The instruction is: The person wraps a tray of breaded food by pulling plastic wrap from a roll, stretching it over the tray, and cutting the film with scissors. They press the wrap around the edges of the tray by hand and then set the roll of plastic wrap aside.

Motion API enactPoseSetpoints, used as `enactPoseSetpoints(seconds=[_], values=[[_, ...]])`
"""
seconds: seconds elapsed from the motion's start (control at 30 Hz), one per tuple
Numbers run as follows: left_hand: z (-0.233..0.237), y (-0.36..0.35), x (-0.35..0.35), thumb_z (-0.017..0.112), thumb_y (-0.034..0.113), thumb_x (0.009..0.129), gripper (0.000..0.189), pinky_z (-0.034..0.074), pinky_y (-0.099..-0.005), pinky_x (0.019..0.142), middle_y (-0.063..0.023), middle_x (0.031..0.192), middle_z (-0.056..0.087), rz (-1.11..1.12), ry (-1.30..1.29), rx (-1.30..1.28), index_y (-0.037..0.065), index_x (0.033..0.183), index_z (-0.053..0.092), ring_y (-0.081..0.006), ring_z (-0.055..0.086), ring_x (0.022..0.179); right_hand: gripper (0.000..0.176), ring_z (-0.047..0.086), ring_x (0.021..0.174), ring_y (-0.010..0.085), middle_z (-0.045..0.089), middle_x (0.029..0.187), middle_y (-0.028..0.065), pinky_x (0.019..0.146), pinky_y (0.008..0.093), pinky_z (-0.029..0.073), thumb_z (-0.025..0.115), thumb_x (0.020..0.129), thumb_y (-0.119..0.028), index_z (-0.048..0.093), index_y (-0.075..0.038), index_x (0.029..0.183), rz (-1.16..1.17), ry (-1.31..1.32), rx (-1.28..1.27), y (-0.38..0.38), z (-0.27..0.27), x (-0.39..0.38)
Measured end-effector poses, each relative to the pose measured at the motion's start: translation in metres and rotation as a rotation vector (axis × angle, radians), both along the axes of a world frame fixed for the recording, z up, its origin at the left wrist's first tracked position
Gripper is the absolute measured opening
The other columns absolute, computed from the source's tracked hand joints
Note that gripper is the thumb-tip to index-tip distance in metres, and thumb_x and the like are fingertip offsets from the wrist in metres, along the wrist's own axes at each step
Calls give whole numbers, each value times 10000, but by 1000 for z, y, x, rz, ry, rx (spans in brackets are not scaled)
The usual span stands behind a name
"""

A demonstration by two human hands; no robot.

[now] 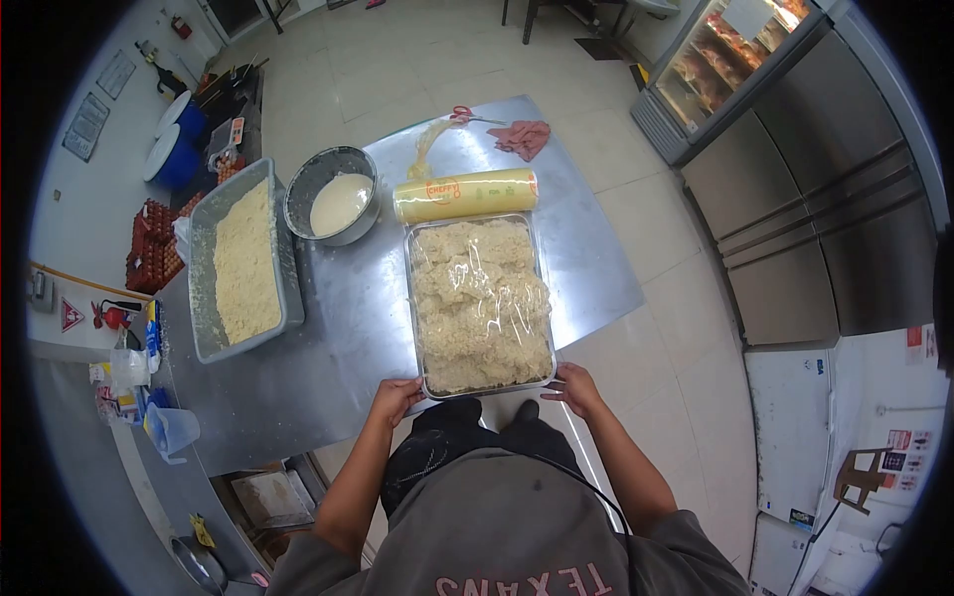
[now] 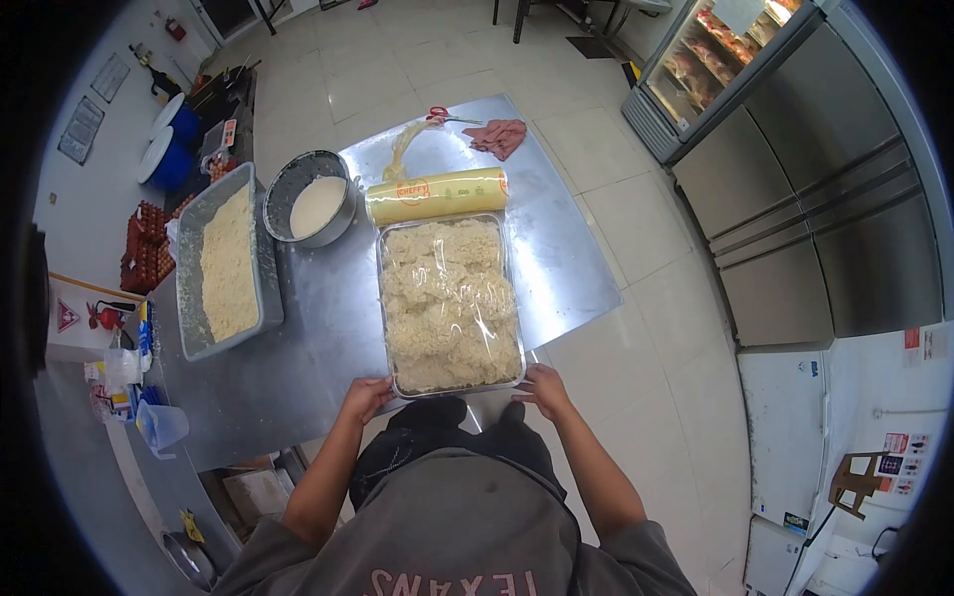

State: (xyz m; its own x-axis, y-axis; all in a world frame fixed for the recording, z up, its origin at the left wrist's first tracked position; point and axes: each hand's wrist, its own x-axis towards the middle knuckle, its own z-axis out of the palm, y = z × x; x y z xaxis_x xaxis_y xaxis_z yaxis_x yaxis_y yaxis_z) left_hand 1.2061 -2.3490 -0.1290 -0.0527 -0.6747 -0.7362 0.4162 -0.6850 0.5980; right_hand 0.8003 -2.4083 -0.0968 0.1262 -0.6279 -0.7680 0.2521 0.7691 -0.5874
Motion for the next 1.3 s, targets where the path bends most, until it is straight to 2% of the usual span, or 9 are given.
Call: enactPoseSetpoints(seconds=[0.2, 0.4, 0.57, 0.6, 0.83, 0.9, 1.0, 1.1, 1.3], values=[[0, -17, 13, 760, 43, 888, 216, 612, -310, 810, -152, 960, 708, -41, -50, 156, -140, 956, 667, -217, 698, 866, 321, 672, 1026, 270, 655, 1115, 176, 869, 449, 584, 445, 1068, -239, 542, 24, 1226, 31, 25, 29, -23, -21, -1], [11, -16, 2, 752, 5, 884, 149, 617, -324, 766, -98, 918, 681, 30, -117, 98, -23, 890, 607, -198, 693, 834, 350, 667, 962, 232, 648, 1129, 138, 798, 366, 569, 436, 1082, -287, 525, 13, 1239, 219, 18, -77, -34, 0, 0], [-7, -18, -6, 657, -66, 910, 252, 531, -277, 857, -34, 929, 676, -254, -287, -282, 21, 1134, 581, -147, 668, 917, 320, 659, 1002, 235, 584, 1222, 127, 835, 351, 561, 387, 1077, -311, 479, -49, 1235, 400, 21, -77, -59, -9, -7], [-5, -18, -3, 657, -66, 910, 252, 531, -277, 857, -34, 929, 676, -255, -296, -281, 21, 1134, 581, -147, 668, 917, 443, 625, 1066, 239, 562, 1266, 130, 905, 391, 532, 331, 1094, -400, 499, -17, 1241, 365, 45, -60, -61, -19, -6], [23, -25, 1, 583, -123, 876, 571, 426, -382, 1068, -50, 1290, 576, -446, -203, -310, 43, 1404, 443, -212, 533, 1272, 711, 547, 1138, 231, 619, 1223, 159, 1026, 347, 396, 278, 1092, -525, 579, 104, 1233, 116, 312, -100, -49, -10, 32], [38, -24, 0, 581, 19, 906, 471, 478, -340, 943, -26, 1238, 589, -401, -176, -342, 61, 1368, 498, -187, 579, 1141, 748, 553, 1108, 232, 624, 1231, 177, 1013, 346, 402, 260, 1085, -554, 585, 103, 1235, 51, 291, -119, -45, -21, 36], [-23, -12, 22, 529, 192, 933, 395, 458, -278, 809, -1, 1154, 610, -220, 51, -121, 85, 1312, 560, -141, 575, 968, 811, 581, 1065, 231, 645, 1178, 188, 986, 357, 430, 228, 1070, -605, 594, 101, 1230, -8, 199, -229, -43, -40, 36], [-1, -26, -9, 442, 351, 1009, 406, 406, -235, 737, 16, 1105, 637, -72, -169, 31, 85, 1274, 597, -118, 532, 828, 810, 577, 1043, 224, 648, 1136, 179, 974, 355, 437, 226, 1069, -607, 616, 97, 1172, -21, 189, -230, -47, -27, 41], [21, -52, -54, 307, 565, 1068, 723, 517, -406, 995, -200, 1263, 648, 261, -62, -108, -63, 1332, 549, -275, 651, 1137, 691, 492, 819, 153, 576, 842, 59, 798, 317, 442, 279, 1085, -558, 601, 23, 898, 9, 288, -373, -43, -40, 37]])
